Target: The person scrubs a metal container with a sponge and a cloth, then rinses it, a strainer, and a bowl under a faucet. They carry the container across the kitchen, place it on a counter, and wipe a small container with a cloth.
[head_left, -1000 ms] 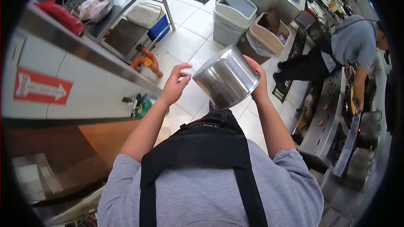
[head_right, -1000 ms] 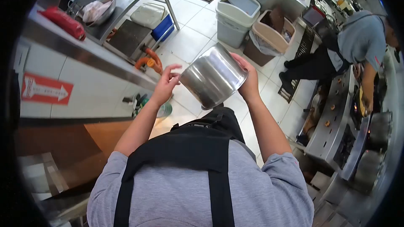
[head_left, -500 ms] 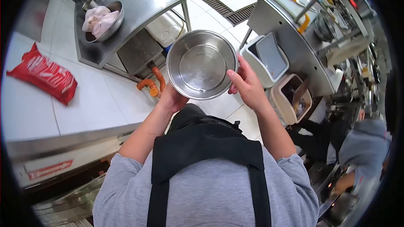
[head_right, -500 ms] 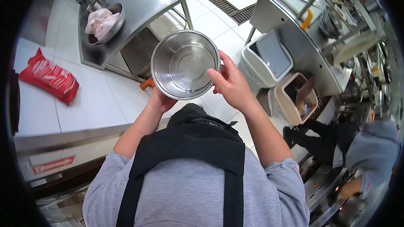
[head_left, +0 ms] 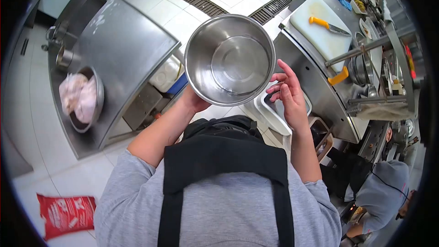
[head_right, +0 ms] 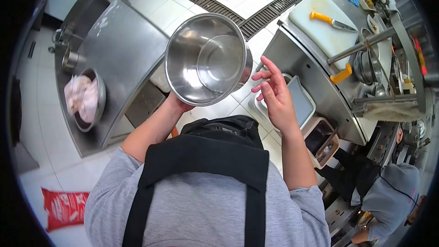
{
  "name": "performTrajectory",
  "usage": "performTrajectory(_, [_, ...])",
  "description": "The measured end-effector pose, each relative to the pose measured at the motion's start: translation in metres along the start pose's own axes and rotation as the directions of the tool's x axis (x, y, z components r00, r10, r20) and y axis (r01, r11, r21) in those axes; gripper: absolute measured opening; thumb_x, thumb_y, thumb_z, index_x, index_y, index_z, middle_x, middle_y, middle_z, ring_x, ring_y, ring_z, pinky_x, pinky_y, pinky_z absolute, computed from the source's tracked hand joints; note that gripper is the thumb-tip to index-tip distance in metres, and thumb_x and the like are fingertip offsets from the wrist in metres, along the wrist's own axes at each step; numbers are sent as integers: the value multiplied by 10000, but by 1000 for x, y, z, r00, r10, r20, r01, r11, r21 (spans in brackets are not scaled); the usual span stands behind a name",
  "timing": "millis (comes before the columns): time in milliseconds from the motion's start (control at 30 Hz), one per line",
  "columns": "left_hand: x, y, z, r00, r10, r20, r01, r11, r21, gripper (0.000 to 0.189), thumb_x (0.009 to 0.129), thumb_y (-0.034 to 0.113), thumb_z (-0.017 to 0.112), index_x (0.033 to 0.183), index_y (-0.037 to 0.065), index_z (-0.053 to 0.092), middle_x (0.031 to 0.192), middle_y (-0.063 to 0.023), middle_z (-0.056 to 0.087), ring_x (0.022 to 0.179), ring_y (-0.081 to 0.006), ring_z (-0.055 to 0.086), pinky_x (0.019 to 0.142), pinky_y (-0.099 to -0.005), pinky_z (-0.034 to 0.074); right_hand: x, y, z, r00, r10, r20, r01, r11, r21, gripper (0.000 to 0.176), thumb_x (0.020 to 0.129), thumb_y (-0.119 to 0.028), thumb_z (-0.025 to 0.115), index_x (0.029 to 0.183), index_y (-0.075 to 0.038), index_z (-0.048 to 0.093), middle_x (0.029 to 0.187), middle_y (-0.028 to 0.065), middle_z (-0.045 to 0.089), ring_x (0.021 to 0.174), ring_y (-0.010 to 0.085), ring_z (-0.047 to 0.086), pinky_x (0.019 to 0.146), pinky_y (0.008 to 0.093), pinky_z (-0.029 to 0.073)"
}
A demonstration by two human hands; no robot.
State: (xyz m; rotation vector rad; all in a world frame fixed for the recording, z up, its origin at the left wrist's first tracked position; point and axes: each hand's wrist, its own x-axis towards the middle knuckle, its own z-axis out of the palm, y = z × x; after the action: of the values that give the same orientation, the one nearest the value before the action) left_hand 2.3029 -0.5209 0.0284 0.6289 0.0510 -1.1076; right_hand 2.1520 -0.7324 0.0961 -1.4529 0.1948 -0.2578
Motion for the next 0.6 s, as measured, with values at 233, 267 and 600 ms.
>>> performTrajectory(233, [131,93,18,1000,11,-10,-10,993,120,687,908,528,436,1395,51,353,1382,-164,422,1224,-317,475,993,-507,430,147,41,-76,980,96,-172,-114,988,-101,434,980,-283,473,1356,-71,423,1024,15,561,815,86,540,708,229,440])
performTrajectory(267, [149,102,14,999,30,-23,-27,993,118,687,908,528,436,1395,51,353,1382,-164,422,1224,-317,475,993,-507,430,171,43,-86,982,96,-163,-111,990,-84,414,978,-275,480,1337,-70,447,1023,17,564,809,87,542,700,224,437])
performTrajectory(600, [272,220,17,979,104,177,-72,982,-175,523,927,400,469,1313,48,450,1291,-181,514,1146,-317,548,952,-545,454,406,-23,-121,995,-24,-94,-8,948,-317,96,880,-103,636,905,-15,666,736,-19,605,690,53,544,632,196,441])
